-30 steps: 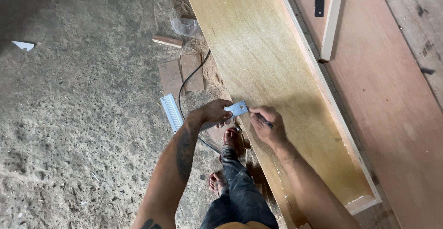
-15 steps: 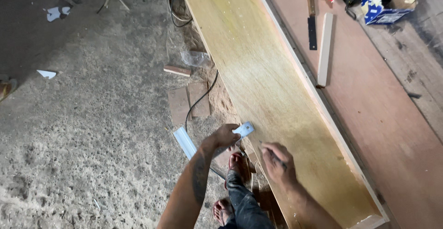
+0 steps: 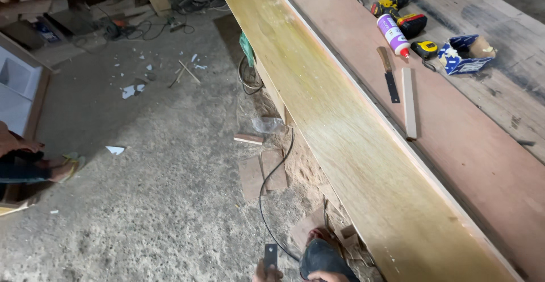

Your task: The person uses a try square and a pencil to mark lines on a long wooden board. The person aligns the square against the edge of the wood and draws several reference lines along its length.

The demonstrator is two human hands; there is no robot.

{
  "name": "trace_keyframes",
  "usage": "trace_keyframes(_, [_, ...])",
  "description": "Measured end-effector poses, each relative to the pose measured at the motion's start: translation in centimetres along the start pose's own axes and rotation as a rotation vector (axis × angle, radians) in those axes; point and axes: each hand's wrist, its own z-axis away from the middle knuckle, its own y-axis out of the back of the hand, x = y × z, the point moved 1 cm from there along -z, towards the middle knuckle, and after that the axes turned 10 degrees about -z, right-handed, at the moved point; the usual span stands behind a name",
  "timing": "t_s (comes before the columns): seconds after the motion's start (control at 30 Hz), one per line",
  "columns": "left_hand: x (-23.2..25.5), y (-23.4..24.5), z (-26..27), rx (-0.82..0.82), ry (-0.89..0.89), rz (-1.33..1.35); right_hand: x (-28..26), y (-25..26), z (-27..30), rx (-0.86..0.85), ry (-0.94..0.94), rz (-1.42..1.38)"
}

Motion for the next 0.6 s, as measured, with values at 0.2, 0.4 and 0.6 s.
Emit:
trace_keyframes(0.2, [22.6, -6.1, -6.8, 0.039, 0.09, -0.07, -13.6, -0.7, -6.8, -0.31, -0.062, 0.045])
trace_keyframes(0.4, [35.6, -10.7, -16.1, -0.167, 0.024, -0.025, -13.6, -5.3, -18.6, -0.421, -0.07, -0.824])
trace_keyframes(0.6, [47.6, -15.8, -21.7, -0.114, 0.05, 0.02, -28.9, -1.1, -20.9, -0.407, -0.115, -0.402])
